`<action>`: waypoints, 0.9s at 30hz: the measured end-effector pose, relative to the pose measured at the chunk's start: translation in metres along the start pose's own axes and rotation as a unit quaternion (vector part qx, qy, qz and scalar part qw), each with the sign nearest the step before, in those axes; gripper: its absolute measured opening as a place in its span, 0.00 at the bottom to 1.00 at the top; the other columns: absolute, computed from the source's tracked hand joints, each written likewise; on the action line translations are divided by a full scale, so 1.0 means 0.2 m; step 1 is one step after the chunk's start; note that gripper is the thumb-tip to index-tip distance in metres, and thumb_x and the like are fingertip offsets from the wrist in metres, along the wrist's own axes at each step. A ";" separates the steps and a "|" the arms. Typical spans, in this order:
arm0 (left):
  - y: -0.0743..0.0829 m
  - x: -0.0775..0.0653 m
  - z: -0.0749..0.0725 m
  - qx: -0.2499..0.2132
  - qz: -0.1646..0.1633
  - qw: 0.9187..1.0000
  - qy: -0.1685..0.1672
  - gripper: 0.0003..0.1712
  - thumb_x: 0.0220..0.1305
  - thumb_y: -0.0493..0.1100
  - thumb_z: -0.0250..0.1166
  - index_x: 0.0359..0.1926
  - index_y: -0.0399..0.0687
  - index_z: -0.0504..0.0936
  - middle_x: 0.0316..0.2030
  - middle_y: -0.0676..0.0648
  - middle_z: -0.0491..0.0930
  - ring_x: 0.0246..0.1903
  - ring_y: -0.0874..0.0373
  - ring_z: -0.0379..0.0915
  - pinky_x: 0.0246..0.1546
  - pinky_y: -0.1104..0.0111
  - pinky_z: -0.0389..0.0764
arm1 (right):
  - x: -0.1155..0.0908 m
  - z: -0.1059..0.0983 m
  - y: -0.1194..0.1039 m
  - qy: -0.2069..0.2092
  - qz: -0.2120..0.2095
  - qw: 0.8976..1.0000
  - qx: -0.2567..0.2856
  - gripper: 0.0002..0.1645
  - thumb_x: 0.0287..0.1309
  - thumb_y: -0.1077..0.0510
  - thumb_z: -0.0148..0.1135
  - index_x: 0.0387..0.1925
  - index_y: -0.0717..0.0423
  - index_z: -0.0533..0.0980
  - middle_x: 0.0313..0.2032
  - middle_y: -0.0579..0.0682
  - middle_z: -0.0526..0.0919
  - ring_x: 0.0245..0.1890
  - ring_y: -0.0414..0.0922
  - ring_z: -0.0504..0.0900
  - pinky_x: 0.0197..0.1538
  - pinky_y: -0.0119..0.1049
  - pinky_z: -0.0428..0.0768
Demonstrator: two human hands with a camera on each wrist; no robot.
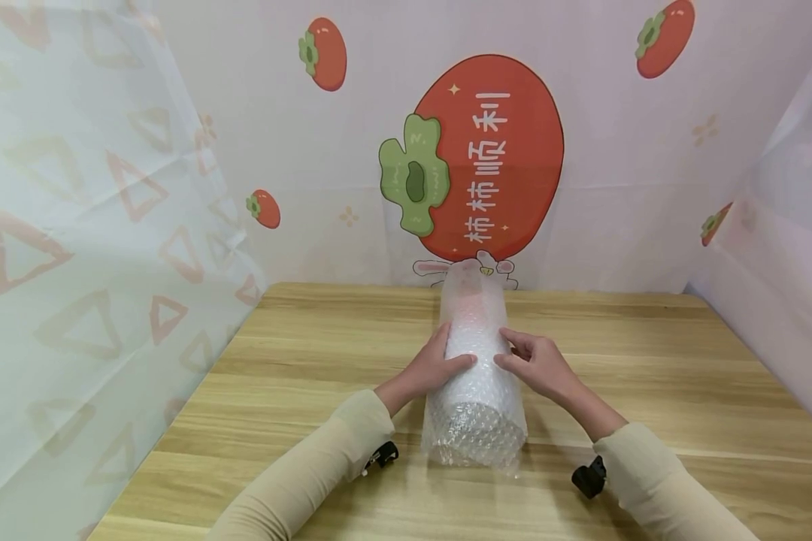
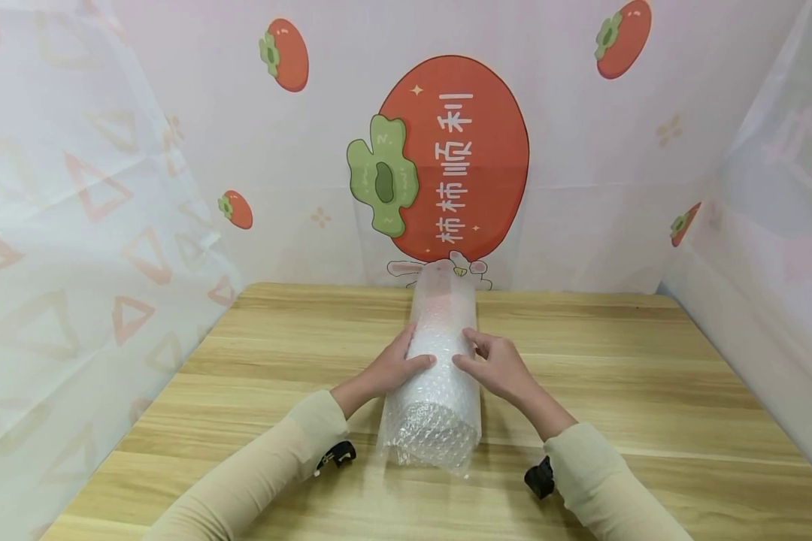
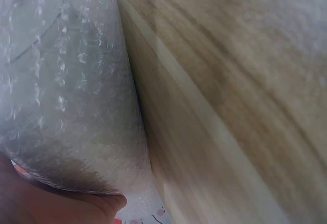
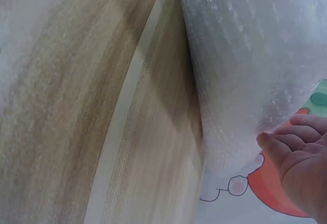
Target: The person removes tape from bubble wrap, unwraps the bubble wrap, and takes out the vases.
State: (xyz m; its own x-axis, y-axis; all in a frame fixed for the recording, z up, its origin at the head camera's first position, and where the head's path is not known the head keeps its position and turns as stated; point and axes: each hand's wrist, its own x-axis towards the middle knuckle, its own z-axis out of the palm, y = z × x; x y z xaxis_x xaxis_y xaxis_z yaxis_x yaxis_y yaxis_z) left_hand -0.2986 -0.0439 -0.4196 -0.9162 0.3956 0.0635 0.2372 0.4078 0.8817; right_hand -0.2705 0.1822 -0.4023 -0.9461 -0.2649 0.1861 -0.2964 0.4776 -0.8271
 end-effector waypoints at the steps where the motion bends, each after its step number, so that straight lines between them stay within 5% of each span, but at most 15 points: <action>1: 0.00 0.00 0.00 -0.002 0.000 1.000 0.000 0.54 0.62 0.56 0.62 0.76 0.38 0.42 0.73 0.38 0.49 0.67 0.45 0.54 0.62 0.50 0.64 | 0.00 0.00 0.00 0.000 0.001 1.000 -0.003 0.37 0.63 0.51 0.62 0.66 0.70 0.65 0.65 0.65 0.66 0.61 0.62 0.70 0.54 0.49 0.74; 15: -0.01 0.01 0.01 0.008 -0.010 1.000 -0.002 0.54 0.62 0.58 0.61 0.76 0.40 0.42 0.73 0.39 0.48 0.68 0.47 0.52 0.63 0.51 0.63 | 0.05 -0.02 -0.02 0.008 0.006 1.000 0.000 0.34 0.71 0.48 0.52 0.68 0.67 0.64 0.65 0.64 0.67 0.63 0.61 0.68 0.58 0.54 0.71; 27: -0.01 0.01 0.01 0.008 -0.012 1.000 0.002 0.54 0.62 0.58 0.61 0.76 0.40 0.42 0.73 0.39 0.50 0.68 0.46 0.53 0.62 0.51 0.63 | 0.15 -0.02 0.01 0.008 0.038 0.999 0.010 0.38 0.70 0.43 0.52 0.69 0.67 0.62 0.67 0.63 0.64 0.66 0.59 0.63 0.63 0.54 0.66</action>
State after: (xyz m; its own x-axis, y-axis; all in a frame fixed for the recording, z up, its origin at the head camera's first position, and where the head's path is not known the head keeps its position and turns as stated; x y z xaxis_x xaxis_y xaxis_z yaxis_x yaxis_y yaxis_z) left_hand -0.2995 -0.0425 -0.4218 -0.9230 0.3824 0.0431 0.2194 0.4310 0.8753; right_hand -0.2994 0.1793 -0.3956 -0.9680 -0.2146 0.1302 -0.2206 0.4798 -0.8492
